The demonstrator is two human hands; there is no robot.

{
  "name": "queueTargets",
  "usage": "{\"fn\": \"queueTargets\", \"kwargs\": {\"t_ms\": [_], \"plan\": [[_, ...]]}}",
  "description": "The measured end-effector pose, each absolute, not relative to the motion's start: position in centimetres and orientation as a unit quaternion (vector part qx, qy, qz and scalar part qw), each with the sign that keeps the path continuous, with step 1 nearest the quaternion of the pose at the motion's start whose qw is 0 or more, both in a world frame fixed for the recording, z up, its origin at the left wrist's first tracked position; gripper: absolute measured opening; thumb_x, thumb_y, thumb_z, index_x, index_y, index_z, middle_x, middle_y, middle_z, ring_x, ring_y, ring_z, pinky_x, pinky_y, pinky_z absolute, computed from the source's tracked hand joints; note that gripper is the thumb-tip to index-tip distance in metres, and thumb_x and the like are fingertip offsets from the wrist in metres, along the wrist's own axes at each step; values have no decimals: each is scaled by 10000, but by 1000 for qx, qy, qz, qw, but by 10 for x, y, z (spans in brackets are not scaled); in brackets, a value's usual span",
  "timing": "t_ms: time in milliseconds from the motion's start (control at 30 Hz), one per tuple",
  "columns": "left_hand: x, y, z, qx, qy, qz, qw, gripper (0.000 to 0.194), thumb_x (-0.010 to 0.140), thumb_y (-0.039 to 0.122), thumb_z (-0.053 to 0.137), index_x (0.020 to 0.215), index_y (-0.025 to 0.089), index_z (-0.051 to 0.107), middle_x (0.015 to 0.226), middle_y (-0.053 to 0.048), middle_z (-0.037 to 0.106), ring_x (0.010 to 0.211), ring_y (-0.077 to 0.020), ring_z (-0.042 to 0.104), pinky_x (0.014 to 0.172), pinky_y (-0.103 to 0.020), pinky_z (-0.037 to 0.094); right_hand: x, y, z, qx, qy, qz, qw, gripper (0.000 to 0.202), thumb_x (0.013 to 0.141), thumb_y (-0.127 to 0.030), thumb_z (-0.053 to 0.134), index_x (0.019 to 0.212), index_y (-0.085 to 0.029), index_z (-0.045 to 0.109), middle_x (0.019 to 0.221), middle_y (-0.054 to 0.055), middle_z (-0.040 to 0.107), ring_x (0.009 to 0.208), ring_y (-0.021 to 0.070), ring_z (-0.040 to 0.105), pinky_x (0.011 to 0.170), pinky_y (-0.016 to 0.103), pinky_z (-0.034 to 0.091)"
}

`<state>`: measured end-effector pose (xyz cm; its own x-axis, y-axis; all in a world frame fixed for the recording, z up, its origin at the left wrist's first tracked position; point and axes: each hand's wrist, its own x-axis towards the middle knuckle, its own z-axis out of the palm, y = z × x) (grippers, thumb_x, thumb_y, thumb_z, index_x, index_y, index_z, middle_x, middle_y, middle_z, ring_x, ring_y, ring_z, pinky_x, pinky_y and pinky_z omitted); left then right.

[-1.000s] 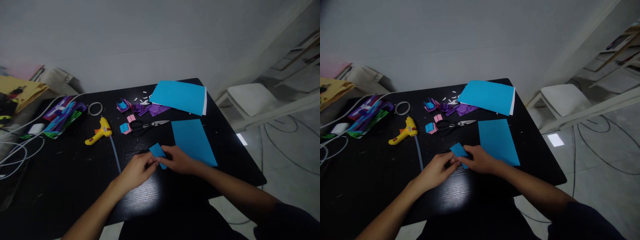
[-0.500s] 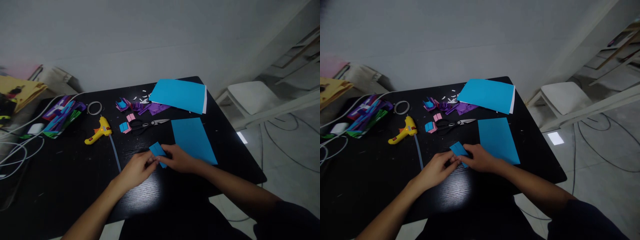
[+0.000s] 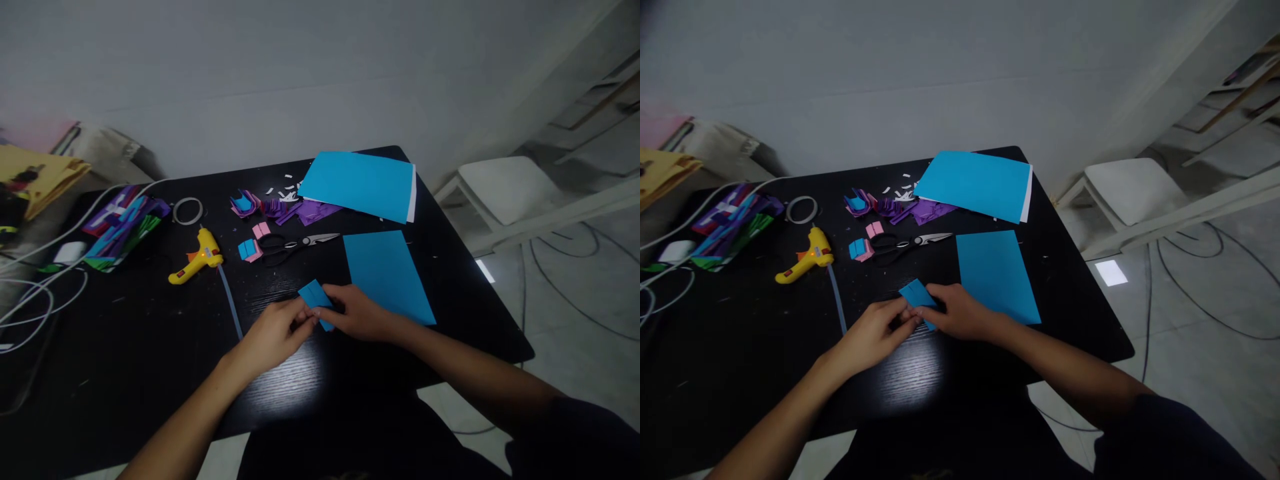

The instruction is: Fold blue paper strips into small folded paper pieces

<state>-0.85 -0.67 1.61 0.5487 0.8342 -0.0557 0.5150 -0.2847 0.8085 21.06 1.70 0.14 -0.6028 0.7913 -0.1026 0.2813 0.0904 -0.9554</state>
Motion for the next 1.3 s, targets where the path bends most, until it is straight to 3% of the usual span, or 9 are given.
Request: {"fn": "queueTargets", "kwargs": {"t_ms": [233, 1300], "plan": [[-8, -7, 14, 785, 431, 190, 402, 161, 1008, 216, 552, 849, 193, 561, 732, 40, 558, 625, -124, 547, 607, -258, 386, 211, 18, 2, -383, -707, 555, 213, 114, 993, -266, 650, 1039, -186, 716, 961, 41, 769, 853, 196, 699, 765, 299, 509], [-9, -9, 15, 783, 433, 181, 408, 129, 1011, 206, 536, 886, 203, 568, 768, 28, 586, 650, -137, 570, 611, -266, 414, 210, 17, 5, -398, -715, 540, 198, 128, 994, -291, 641, 940, -180, 673, 874, 29, 731, 789, 182, 660, 713, 292, 472]]}}
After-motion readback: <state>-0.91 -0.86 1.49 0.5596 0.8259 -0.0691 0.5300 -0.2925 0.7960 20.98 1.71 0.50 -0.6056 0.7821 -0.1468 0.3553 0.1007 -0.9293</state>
